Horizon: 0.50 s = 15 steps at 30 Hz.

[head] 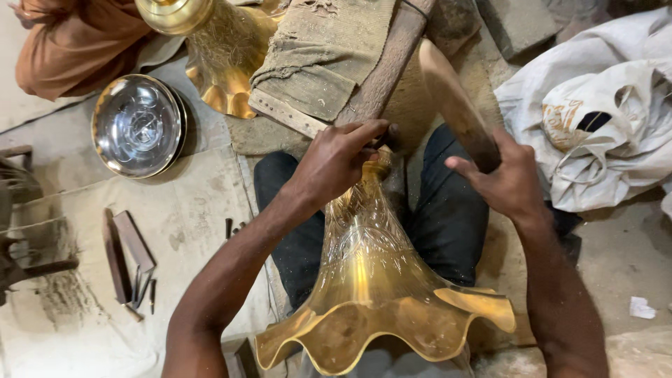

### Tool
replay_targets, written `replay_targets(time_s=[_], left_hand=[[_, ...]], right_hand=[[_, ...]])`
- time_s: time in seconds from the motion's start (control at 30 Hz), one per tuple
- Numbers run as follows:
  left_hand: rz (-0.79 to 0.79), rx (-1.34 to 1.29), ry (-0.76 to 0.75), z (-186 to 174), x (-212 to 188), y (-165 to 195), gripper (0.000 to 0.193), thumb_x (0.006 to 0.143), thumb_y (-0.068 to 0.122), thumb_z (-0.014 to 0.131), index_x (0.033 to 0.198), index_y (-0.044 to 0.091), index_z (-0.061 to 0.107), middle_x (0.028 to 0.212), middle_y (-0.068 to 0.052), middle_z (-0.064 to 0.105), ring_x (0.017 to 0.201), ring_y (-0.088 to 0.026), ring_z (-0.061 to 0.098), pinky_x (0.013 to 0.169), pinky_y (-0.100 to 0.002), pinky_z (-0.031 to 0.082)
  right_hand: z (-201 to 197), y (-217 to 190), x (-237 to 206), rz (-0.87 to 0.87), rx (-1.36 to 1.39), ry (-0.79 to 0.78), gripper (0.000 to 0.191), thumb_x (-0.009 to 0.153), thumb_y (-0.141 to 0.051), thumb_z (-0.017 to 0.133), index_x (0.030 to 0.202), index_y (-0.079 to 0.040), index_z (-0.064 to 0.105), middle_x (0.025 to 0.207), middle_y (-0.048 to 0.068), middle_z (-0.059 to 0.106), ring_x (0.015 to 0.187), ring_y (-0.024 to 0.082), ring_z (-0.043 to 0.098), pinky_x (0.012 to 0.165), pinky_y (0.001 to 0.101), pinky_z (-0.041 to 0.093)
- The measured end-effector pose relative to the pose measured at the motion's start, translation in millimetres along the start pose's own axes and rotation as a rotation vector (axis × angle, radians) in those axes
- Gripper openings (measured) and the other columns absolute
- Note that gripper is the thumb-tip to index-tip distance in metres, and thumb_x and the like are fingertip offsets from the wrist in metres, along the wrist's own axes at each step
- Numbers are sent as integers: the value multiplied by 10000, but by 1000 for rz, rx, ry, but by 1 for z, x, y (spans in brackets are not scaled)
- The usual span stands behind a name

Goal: The person sits on the floor holding a chisel against the neck of a large brass lamp base and strikes the chisel with a wooden mallet to carve a decorative pattern into the metal, repositioning the chisel repeatedly around the flared rim.

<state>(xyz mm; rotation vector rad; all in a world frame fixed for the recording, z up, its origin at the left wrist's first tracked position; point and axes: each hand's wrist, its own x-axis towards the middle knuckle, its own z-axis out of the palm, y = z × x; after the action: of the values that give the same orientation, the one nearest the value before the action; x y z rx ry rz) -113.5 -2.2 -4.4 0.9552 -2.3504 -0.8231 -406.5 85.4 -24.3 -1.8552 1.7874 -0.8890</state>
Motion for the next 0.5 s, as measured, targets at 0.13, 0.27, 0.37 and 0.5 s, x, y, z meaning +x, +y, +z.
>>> replay_targets(time_s=[0.13, 0.27, 0.37, 0.5], left_hand=[[-81, 50, -21, 1, -5, 1, 441, 916, 39, 732, 1346, 90, 646, 1095, -165, 755, 819, -263, 771, 658, -382, 672], [-9, 66, 56, 6, -4, 0, 402, 957, 29, 700, 1350, 83, 639, 1178, -177, 740, 890, -260, 780, 676, -376, 684], [23, 21, 42, 5, -5, -2, 388, 954, 96, 737, 1329, 93, 640, 1144, -135, 764, 884, -244, 785, 767, -399, 688], [-53, 24, 8, 4, -5, -2, 393, 954, 53, 696, 1343, 70, 646, 1151, -157, 755, 869, -266, 777, 720, -401, 687]], right_hand=[[2, 1, 11, -96, -41, 73, 337, 863, -223, 896, 1064, -40, 698, 844, 158, 719, 755, 238, 733, 669, 381, 553], [12, 0, 20, 19, 291, -51, 190, 889, -188, 837, 935, -107, 671, 708, 58, 662, 631, 179, 680, 617, 348, 563], [13, 2, 22, -90, -123, -77, 225, 773, -100, 831, 929, -92, 668, 667, 53, 625, 570, 191, 603, 556, 363, 475], [12, 2, 20, 39, -102, -149, 187, 849, -122, 754, 1020, -102, 679, 658, 54, 616, 508, 201, 566, 496, 366, 469]])
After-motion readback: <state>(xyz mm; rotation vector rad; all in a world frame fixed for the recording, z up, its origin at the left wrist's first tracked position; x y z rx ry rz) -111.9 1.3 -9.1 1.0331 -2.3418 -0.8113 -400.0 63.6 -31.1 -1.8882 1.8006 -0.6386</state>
